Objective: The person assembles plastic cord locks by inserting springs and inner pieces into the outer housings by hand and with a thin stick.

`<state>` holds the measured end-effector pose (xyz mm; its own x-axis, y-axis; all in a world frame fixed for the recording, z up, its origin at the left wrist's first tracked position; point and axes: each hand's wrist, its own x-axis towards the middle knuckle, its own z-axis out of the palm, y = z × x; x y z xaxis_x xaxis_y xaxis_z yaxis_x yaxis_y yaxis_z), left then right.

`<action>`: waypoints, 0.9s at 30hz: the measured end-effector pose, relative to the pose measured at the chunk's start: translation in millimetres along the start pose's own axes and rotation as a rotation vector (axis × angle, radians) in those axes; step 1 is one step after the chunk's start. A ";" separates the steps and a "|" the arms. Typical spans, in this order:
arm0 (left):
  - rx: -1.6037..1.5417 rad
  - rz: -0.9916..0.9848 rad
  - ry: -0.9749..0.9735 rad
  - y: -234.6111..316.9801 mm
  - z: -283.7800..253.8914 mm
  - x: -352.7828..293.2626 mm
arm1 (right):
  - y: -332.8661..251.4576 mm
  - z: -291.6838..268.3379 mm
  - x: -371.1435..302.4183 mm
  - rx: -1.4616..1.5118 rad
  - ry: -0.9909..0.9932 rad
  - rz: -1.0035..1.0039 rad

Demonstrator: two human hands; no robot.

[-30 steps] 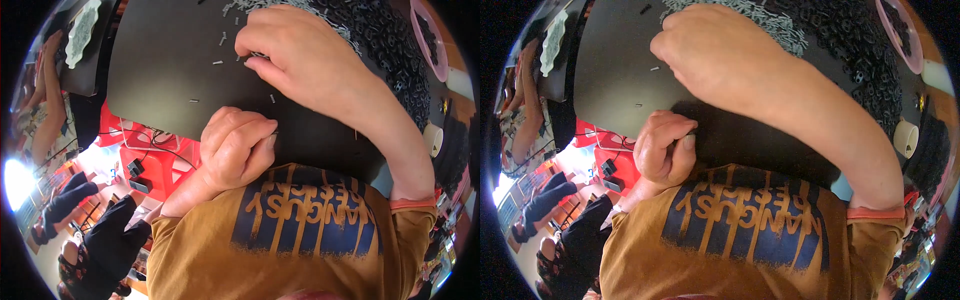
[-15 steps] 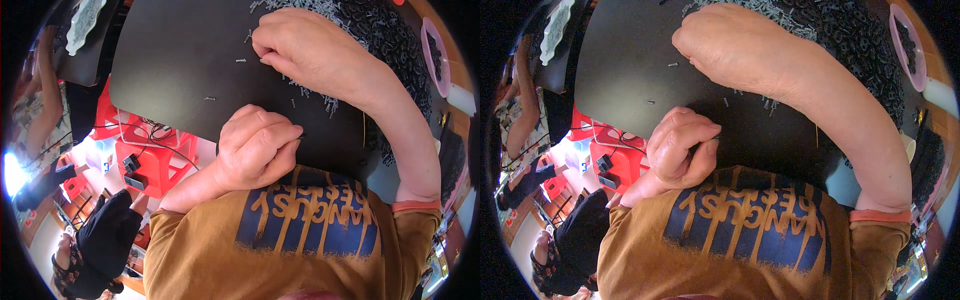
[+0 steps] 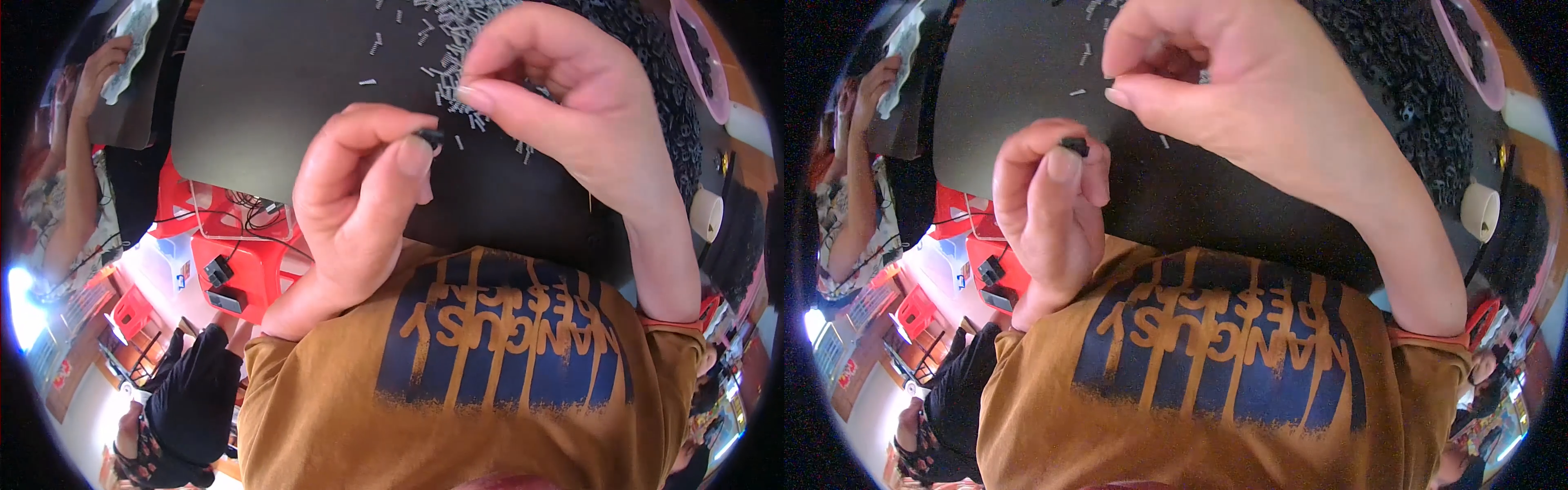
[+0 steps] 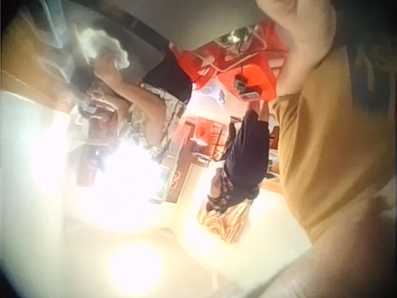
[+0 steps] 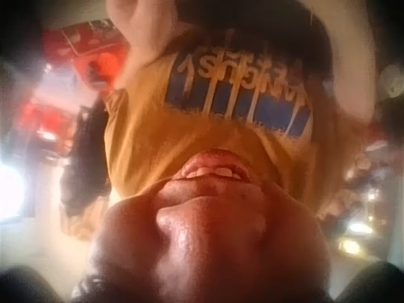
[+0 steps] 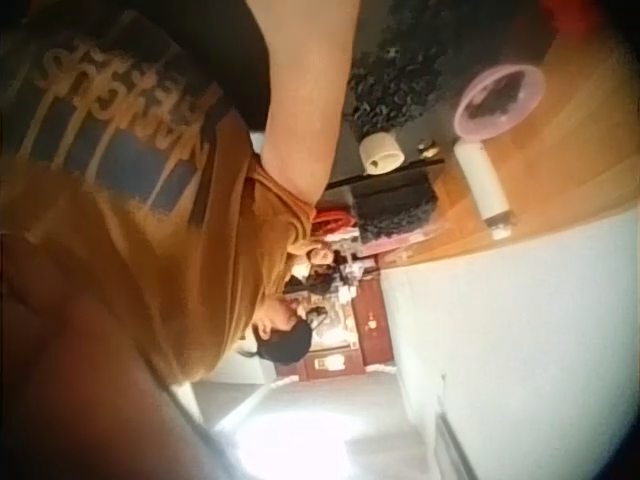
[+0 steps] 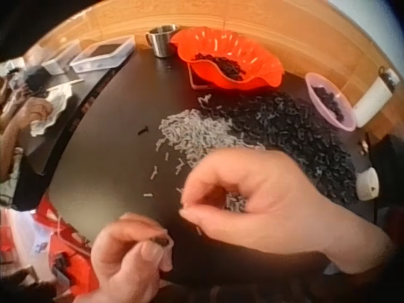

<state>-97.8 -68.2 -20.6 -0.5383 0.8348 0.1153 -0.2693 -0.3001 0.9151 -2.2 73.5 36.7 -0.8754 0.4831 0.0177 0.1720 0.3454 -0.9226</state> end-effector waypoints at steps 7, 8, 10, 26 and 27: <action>-0.107 -0.227 -0.078 -1.4 38.6 5.0 | 13.4 -7.4 -64.2 0.454 0.187 0.097; -0.079 -0.221 -0.104 -1.5 42.4 4.8 | 12.7 -7.8 -69.6 0.453 0.202 0.101; -0.048 -0.217 -0.136 -2.6 49.0 3.7 | 12.0 -7.9 -78.8 0.483 0.245 0.147; 0.092 -0.155 -0.167 -7.4 72.3 -6.1 | 21.6 -12.8 -106.0 0.403 0.334 0.065; 0.093 -0.162 -0.168 -7.6 72.8 -5.9 | 22.4 -13.3 -106.0 0.372 0.330 0.040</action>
<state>-34.4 -37.2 -0.1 -0.3519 0.9358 0.0194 -0.2622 -0.1185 0.9577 100.5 40.7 19.3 -0.6717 0.7395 0.0447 -0.0226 0.0398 -0.9990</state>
